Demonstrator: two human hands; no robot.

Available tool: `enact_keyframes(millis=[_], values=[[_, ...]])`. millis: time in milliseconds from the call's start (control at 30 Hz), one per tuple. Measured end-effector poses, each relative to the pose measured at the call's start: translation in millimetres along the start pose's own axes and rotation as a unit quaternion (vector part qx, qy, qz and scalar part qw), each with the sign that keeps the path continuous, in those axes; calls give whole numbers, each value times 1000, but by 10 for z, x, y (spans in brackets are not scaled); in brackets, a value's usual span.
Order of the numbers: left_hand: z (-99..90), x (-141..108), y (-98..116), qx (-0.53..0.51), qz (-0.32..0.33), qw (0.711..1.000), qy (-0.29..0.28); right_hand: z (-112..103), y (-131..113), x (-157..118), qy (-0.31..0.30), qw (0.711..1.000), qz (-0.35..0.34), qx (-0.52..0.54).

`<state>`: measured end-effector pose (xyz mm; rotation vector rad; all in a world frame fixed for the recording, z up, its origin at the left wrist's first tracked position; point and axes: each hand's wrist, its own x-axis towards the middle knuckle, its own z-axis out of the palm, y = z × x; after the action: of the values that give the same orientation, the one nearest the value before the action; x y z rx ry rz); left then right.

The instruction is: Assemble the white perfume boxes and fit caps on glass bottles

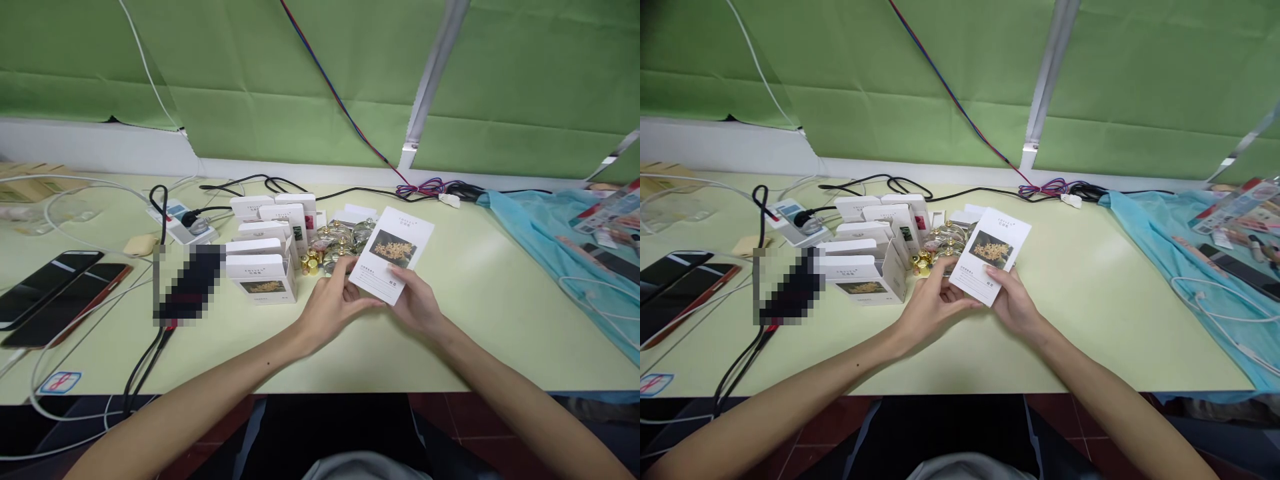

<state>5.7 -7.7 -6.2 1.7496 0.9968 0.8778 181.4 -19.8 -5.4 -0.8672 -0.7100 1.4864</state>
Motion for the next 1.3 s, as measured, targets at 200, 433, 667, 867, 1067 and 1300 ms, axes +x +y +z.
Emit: enact_keyframes(millis=[200, 433, 667, 867, 1067, 1300], values=[[-3, 12, -23, 35, 13, 999, -9, -6, -14, 1, -6, 1000, -13, -19], [-3, 2, 6, 48, -5, 999, -11, 0, -5, -17, -9, 997, -36, -70], [-12, -9, 60, 101, -18, 994, 23, -81, 71, 22, -39, 986, -82, -141], [-28, -4, 56, 156, 2, 985, 68, -120, 115, 31, -33, 978, -103, -177], [-29, -14, 45, 123, 32, 989, 75, -55, 79, 26, -18, 973, -125, -194], [-36, -17, 90, 32, 107, 980, 162, -25, 125, -34, -72, 945, -155, -279]])
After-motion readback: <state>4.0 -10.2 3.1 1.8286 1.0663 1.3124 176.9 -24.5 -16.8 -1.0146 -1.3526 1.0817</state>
